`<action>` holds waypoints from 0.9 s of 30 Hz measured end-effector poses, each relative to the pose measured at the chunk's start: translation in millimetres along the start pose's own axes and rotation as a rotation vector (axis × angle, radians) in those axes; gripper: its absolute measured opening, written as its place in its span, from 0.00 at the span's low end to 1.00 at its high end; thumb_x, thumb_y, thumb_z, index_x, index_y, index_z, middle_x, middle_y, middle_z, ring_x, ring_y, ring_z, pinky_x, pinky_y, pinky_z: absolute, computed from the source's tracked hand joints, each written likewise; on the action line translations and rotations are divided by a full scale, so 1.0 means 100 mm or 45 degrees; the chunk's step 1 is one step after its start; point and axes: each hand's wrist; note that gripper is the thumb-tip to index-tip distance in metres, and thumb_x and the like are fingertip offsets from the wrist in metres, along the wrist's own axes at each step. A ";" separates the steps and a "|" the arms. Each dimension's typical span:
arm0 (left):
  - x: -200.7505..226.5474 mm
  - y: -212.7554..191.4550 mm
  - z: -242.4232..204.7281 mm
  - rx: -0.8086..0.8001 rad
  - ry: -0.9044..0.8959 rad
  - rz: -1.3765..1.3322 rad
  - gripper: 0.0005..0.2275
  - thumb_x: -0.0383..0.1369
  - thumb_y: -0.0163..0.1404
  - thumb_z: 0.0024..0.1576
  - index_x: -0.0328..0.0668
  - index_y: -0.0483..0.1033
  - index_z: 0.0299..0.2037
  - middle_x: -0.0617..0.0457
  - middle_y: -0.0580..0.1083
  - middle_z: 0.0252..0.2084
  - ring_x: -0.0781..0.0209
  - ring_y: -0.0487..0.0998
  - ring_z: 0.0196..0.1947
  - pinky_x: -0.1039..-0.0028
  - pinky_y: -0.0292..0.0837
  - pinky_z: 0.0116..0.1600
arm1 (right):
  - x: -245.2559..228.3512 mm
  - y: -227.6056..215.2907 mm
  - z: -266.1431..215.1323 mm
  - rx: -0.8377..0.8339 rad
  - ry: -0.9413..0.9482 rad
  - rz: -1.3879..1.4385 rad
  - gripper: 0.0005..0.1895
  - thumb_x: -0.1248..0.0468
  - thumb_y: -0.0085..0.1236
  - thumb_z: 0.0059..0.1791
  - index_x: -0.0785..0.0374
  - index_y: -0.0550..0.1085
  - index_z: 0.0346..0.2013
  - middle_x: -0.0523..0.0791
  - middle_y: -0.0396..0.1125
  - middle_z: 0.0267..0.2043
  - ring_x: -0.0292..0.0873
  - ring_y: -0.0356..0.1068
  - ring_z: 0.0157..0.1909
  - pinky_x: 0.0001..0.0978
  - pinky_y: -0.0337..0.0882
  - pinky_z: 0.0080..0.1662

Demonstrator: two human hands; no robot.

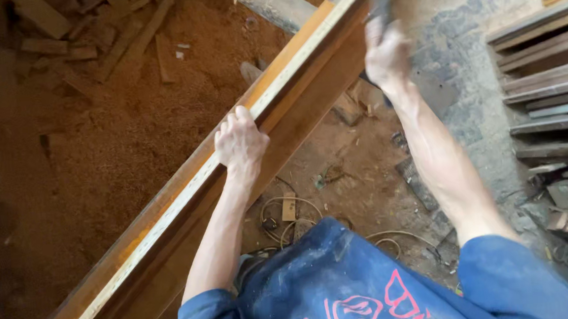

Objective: The person uses a hammer to drive nails into a long wooden plank positioned on a workbench. They repeatedly strike the plank along its length, adjusting grip and position as needed.

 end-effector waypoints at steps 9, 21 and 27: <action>0.05 -0.02 0.10 0.120 -0.032 0.009 0.22 0.49 0.68 0.42 0.44 0.72 0.32 0.47 0.79 0.33 0.51 0.82 0.34 0.63 0.77 0.38 | 0.40 0.21 0.27 -0.056 0.080 -0.030 0.30 0.46 0.43 0.62 0.68 0.71 0.30 0.48 0.65 0.22 0.47 0.70 0.24 0.42 0.65 0.28; 0.05 0.00 0.08 0.254 0.025 0.118 0.21 0.49 0.68 0.48 0.46 0.70 0.30 0.51 0.79 0.32 0.54 0.82 0.32 0.66 0.76 0.36 | 0.58 0.26 0.67 0.215 -0.011 0.080 0.31 0.43 0.45 0.62 0.71 0.72 0.35 0.47 0.64 0.22 0.47 0.67 0.24 0.39 0.66 0.30; 0.09 -0.07 0.12 0.297 0.033 0.137 0.24 0.52 0.68 0.41 0.44 0.72 0.30 0.51 0.78 0.28 0.53 0.81 0.29 0.65 0.75 0.34 | 0.75 0.30 0.77 -0.036 0.101 -0.126 0.27 0.47 0.45 0.64 0.67 0.73 0.35 0.49 0.66 0.25 0.51 0.71 0.26 0.46 0.68 0.31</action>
Point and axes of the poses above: each hand's wrist, its own z-axis towards the middle knuckle, its own y-axis out of the palm, x = y × z
